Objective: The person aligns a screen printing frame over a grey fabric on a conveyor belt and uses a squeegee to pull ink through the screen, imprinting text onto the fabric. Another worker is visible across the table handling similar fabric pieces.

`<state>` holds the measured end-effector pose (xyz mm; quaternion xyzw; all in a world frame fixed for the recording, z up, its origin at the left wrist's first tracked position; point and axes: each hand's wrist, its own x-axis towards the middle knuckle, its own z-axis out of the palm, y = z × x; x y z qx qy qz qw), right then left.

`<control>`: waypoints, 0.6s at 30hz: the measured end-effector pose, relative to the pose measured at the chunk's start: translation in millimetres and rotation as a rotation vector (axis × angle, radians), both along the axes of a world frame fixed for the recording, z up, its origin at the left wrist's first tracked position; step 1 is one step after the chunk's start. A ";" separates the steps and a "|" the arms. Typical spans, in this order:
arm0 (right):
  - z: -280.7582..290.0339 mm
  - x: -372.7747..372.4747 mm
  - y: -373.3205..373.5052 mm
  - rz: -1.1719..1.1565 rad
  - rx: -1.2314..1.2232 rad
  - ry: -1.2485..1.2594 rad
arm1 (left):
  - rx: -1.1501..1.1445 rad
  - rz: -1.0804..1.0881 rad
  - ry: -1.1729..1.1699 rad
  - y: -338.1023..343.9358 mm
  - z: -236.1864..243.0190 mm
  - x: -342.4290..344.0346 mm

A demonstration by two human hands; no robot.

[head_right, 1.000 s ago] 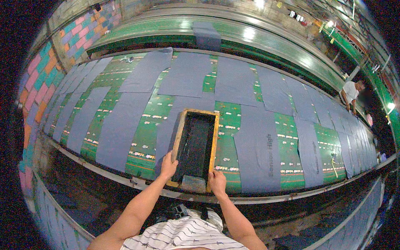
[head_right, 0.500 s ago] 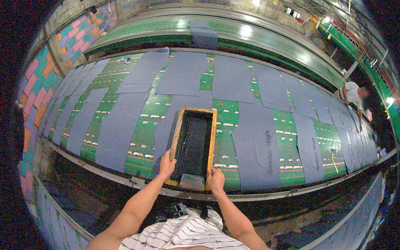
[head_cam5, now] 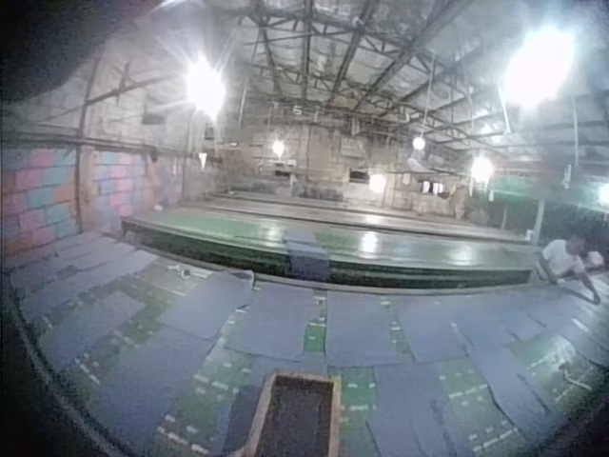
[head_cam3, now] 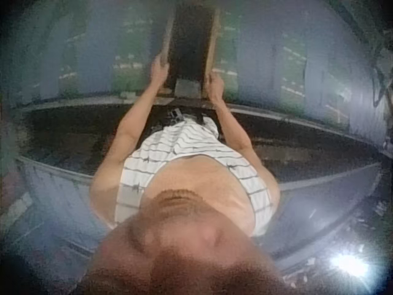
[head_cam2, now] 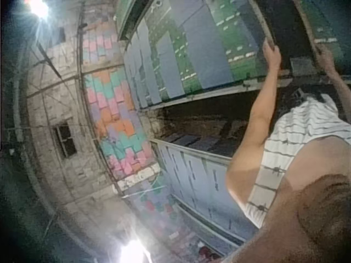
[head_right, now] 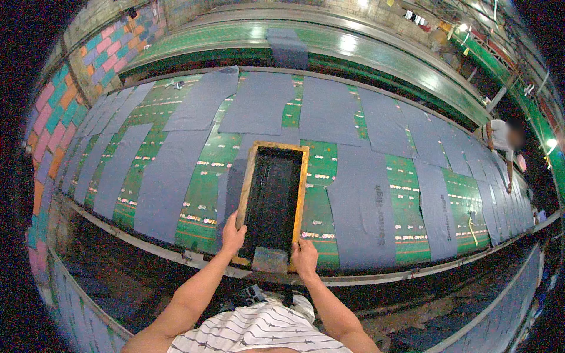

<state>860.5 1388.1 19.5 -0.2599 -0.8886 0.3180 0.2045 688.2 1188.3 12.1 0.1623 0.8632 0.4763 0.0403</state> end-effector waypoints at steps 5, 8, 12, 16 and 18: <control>2.5 0.3 -0.9 -0.004 -0.017 -0.005 | 0.011 -0.008 -0.038 1.7 15.8 2.2; 3.5 -0.6 -3.4 -0.012 -0.033 0.039 | 0.028 -0.004 -0.050 -0.1 12.2 1.4; 13.7 1.7 -5.3 0.003 -0.062 -0.026 | 0.001 0.012 0.003 -2.7 7.8 3.0; 11.3 2.8 -3.6 -0.016 -0.058 -0.034 | 0.054 -0.010 -0.036 0.1 16.9 3.9; 7.8 2.0 -0.3 -0.019 -0.043 -0.022 | 0.072 -0.008 -0.054 4.6 22.3 4.9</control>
